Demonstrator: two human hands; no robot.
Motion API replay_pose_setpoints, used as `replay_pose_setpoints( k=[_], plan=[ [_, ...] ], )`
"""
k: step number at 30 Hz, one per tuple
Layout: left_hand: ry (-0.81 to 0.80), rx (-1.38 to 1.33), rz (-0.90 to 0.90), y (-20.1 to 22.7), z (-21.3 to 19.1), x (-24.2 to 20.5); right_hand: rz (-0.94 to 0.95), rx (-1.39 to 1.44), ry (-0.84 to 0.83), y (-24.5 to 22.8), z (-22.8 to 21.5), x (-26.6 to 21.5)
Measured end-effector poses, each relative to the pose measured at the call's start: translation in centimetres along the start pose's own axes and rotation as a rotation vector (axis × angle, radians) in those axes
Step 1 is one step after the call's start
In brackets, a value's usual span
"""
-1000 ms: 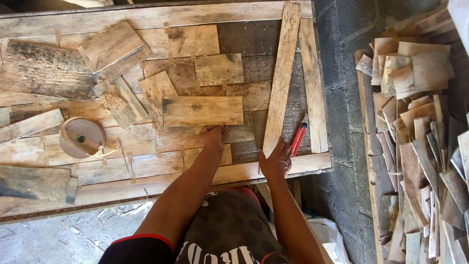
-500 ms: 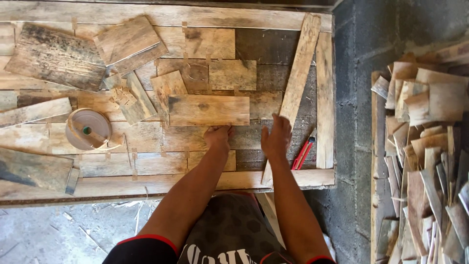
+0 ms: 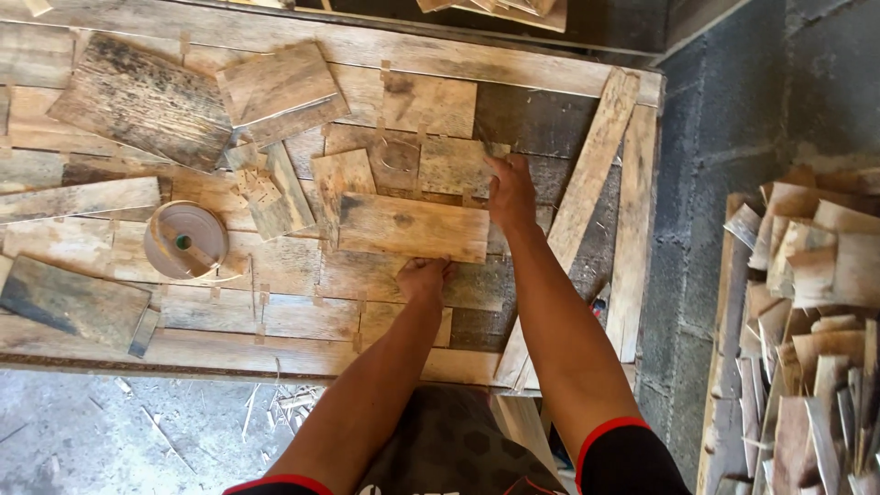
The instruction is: Manually fitting and cutting small wooden tiles to create a decorative wood panel pattern within a frame.
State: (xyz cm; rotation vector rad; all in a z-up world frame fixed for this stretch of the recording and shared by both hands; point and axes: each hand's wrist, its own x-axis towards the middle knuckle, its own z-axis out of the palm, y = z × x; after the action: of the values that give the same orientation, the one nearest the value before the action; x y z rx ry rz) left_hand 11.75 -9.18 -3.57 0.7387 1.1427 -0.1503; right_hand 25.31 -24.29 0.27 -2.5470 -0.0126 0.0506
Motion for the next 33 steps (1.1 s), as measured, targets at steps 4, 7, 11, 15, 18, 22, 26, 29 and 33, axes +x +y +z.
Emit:
replay_pose_setpoints(
  k=[4,7,11,15,18,22,26,29,33],
  plan=[
    [0.019,0.044,0.036,-0.2,0.0,0.0,0.011,-0.099,-0.051,1.3,2.3,2.0],
    [0.020,0.085,0.023,0.3,0.1,-0.5,-0.012,-0.328,-0.113,0.6,1.7,2.1],
    [0.008,0.125,0.009,-0.7,-0.4,1.4,0.016,-0.140,-0.034,0.2,0.4,0.6],
    [0.019,0.371,-0.041,4.1,1.2,-5.2,0.149,0.143,0.158,1.2,-1.3,-3.1],
    [-0.036,0.368,0.136,2.9,-0.3,-3.3,0.419,0.345,0.167,1.0,-3.4,-8.2],
    [-0.104,0.521,0.261,5.8,-0.7,-3.9,0.323,0.112,0.144,5.8,-5.2,-16.2],
    [-0.275,0.722,0.525,6.9,-1.2,-1.6,0.468,0.029,-0.217,5.2,-10.1,-23.4],
    [-0.356,0.870,0.766,7.1,-1.5,0.3,0.505,-0.131,-0.576,5.9,-11.5,-28.0],
    [-0.351,1.202,0.559,10.4,0.9,-5.2,0.498,-0.233,-0.985,4.5,-11.6,-32.8]
  ],
)
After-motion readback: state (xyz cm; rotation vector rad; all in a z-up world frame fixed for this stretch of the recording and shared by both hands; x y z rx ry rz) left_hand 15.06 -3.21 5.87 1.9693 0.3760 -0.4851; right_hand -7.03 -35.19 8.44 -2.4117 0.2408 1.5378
